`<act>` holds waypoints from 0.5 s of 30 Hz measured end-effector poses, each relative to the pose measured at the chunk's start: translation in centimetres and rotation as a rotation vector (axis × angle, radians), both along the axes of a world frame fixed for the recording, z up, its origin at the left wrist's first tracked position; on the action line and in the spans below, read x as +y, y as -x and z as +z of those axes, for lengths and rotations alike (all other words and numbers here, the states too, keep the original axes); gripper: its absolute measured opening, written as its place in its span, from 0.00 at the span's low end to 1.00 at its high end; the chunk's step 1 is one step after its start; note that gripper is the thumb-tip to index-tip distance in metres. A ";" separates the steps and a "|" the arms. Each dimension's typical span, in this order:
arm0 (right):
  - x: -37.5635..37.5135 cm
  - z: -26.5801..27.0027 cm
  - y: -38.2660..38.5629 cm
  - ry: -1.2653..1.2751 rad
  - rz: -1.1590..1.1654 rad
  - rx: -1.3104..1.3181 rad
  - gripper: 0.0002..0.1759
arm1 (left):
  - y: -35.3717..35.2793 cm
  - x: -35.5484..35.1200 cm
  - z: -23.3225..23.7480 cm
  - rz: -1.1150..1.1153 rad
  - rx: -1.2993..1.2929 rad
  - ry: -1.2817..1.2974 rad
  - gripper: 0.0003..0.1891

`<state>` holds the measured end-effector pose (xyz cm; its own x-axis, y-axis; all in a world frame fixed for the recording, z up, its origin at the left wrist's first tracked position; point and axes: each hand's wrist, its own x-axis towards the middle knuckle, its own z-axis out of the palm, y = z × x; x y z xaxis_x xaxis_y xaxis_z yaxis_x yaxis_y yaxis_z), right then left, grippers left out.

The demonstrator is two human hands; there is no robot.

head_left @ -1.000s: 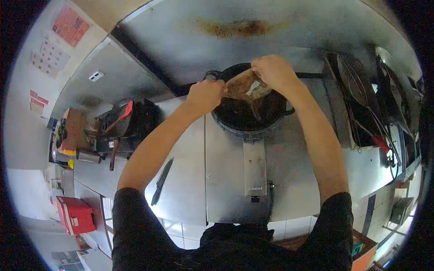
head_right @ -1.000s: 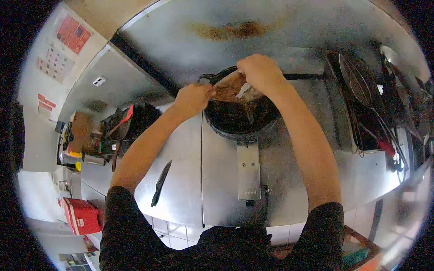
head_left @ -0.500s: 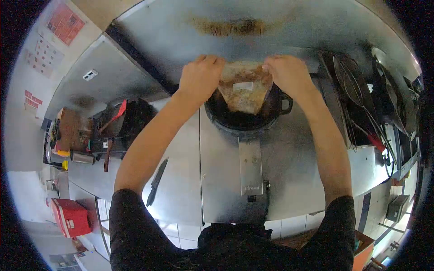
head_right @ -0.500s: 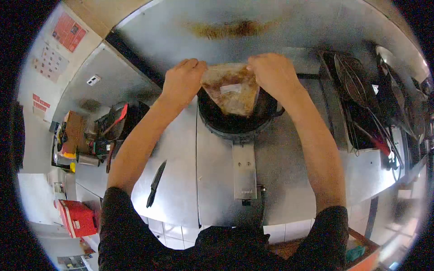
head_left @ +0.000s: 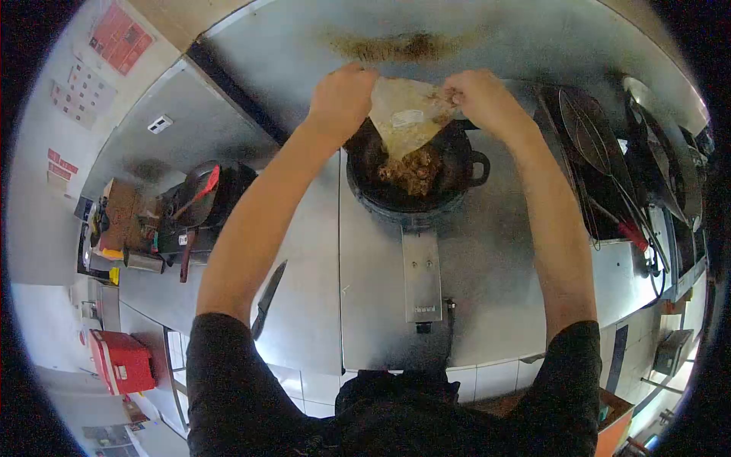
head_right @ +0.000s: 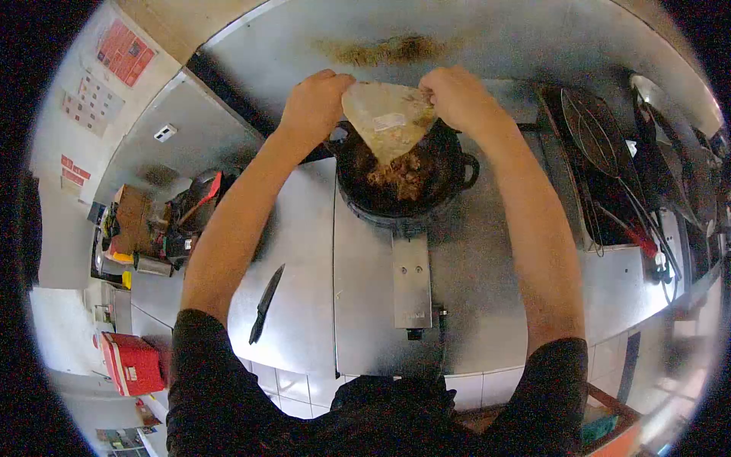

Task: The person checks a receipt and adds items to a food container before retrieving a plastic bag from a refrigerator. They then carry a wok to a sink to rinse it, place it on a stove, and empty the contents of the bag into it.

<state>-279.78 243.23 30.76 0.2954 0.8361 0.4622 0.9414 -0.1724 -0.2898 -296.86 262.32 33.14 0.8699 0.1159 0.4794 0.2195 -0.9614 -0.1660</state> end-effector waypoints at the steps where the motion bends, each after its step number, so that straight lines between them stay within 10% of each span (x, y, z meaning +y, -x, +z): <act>1: -0.1 -0.4 0.0 0.004 0.004 0.001 0.07 | 0.2 0.0 -0.3 0.004 0.001 0.004 0.09; 15: 0.7 1.2 0.9 -0.132 -0.073 0.010 0.10 | 1.5 -1.6 1.8 0.113 -0.347 0.161 0.05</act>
<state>-280.71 243.96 31.91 0.3584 0.7445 0.5633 0.9247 -0.2000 -0.3240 -298.35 260.77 34.92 0.6370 0.2995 0.7103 0.3420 -0.9356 0.0878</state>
